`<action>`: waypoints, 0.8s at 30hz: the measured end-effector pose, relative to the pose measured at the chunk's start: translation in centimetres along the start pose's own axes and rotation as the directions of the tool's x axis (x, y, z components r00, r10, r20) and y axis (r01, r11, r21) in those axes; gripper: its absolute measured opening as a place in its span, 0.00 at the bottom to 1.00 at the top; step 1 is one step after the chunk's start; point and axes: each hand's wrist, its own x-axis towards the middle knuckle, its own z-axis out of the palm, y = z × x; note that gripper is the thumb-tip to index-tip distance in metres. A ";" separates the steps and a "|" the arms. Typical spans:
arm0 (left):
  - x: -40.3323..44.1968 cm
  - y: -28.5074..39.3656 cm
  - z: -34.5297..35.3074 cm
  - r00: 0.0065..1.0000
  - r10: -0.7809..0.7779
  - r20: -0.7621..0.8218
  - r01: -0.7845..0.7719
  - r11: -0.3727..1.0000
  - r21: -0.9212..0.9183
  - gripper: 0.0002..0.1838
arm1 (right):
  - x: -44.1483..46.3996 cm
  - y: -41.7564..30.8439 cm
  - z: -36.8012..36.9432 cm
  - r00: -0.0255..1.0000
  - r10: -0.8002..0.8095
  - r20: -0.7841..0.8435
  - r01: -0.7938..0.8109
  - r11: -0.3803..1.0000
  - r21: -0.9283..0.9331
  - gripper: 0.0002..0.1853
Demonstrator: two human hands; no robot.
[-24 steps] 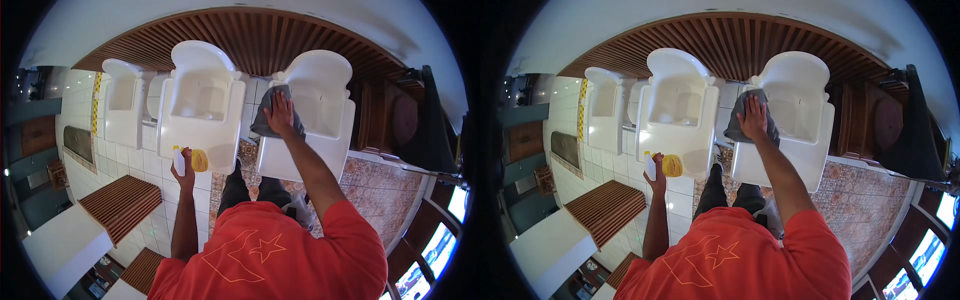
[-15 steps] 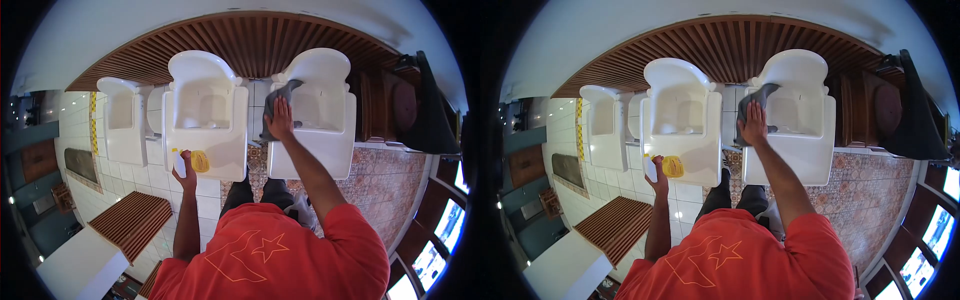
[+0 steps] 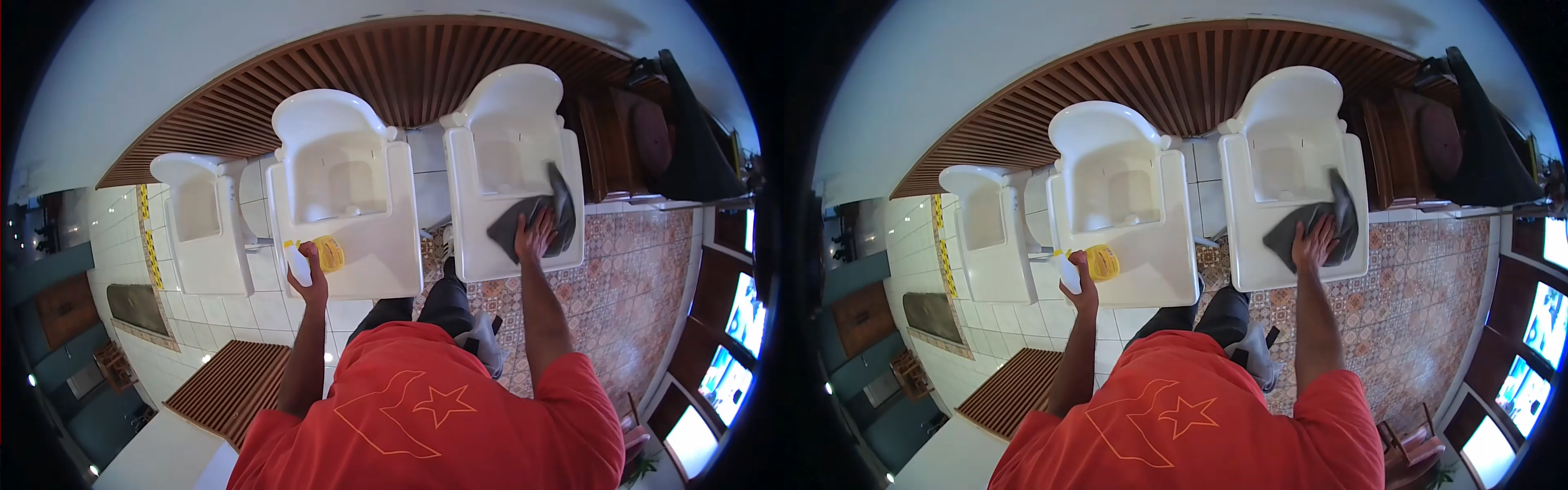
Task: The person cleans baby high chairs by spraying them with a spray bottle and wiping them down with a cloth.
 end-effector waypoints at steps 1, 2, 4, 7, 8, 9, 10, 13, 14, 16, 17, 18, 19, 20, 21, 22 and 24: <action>-0.1 -0.1 0.0 1.000 -0.001 0.013 0.001 1.000 -0.003 0.07 | 0.7 -1.4 0.6 0.995 0.095 -0.012 -0.095 0.994 0.047 0.43; -0.2 -0.3 -0.2 1.000 0.000 0.021 0.000 1.000 0.018 0.06 | 0.6 -3.3 1.0 0.981 0.195 -0.021 -0.192 0.977 0.095 0.43; 0.1 -0.5 -0.1 0.998 0.011 0.058 -0.013 1.000 0.028 0.06 | -2.1 -6.5 2.3 0.998 0.056 0.016 -0.057 0.998 0.024 0.46; -0.3 -1.4 -0.7 0.997 0.052 0.058 -0.055 0.997 0.057 0.06 | -8.9 -9.9 1.7 0.973 -0.207 0.098 0.196 0.974 0.111 0.48; -0.3 -1.9 -0.9 0.996 0.050 0.074 -0.054 0.997 0.055 0.06 | -9.0 -9.2 1.0 0.977 -0.191 0.099 0.180 0.978 0.108 0.48; -0.2 -2.2 -1.0 0.997 0.034 0.064 -0.037 0.998 0.041 0.05 | -8.7 -8.0 0.0 0.958 -0.241 0.152 0.224 0.967 0.122 0.49; 0.0 -2.5 -0.9 0.998 0.022 0.053 -0.023 0.999 0.024 0.05 | -8.1 -6.7 -0.8 0.935 -0.293 0.200 0.269 0.953 0.140 0.49; 0.0 -2.7 -1.8 0.993 0.069 0.100 -0.079 0.991 0.105 0.07 | -2.5 -1.7 -2.0 0.975 0.019 0.219 0.006 0.993 -0.114 0.52; -0.1 -2.8 -2.2 0.992 0.071 0.105 -0.082 0.991 0.105 0.07 | -0.3 -0.6 -3.2 0.968 0.139 0.211 -0.128 0.989 -0.068 0.53; -0.7 -3.3 -2.7 0.989 0.028 0.148 -0.044 0.993 0.112 0.12 | 2.0 0.2 -3.7 0.943 0.266 0.202 -0.266 0.964 -0.028 0.53; -1.2 -3.3 -3.0 0.987 0.025 0.159 -0.043 0.993 0.112 0.12 | 1.8 -0.4 -3.0 0.941 0.282 0.188 -0.281 0.959 -0.032 0.52; -1.2 -3.1 -3.1 0.988 0.029 0.154 -0.047 0.992 0.114 0.14 | 1.4 -1.4 -2.1 0.939 0.299 0.172 -0.298 0.954 -0.032 0.51; -1.2 -3.1 -2.9 0.989 0.034 0.145 -0.050 0.993 0.109 0.16 | -0.4 -3.0 -0.8 0.966 0.229 0.120 -0.221 0.972 -0.076 0.48; -1.3 -3.4 -3.0 0.988 0.035 0.152 -0.051 0.994 0.102 0.16 | -2.6 -5.0 -0.7 0.979 0.147 0.144 -0.135 0.987 -0.086 0.48; -1.4 -3.7 -3.3 0.988 0.012 0.153 -0.025 0.997 0.079 0.20 | -4.9 -6.9 -0.8 0.983 0.059 0.171 -0.044 0.995 -0.094 0.47; -1.5 -3.9 -3.2 0.988 -0.011 0.153 0.002 0.998 0.058 0.24 | -7.5 -8.5 -0.4 0.980 -0.025 0.198 0.040 0.997 -0.071 0.48; -1.8 -3.4 -2.8 0.987 -0.038 0.153 0.026 0.996 0.081 0.28 | -8.6 -8.7 -0.8 0.968 -0.113 0.225 0.126 0.991 -0.045 0.49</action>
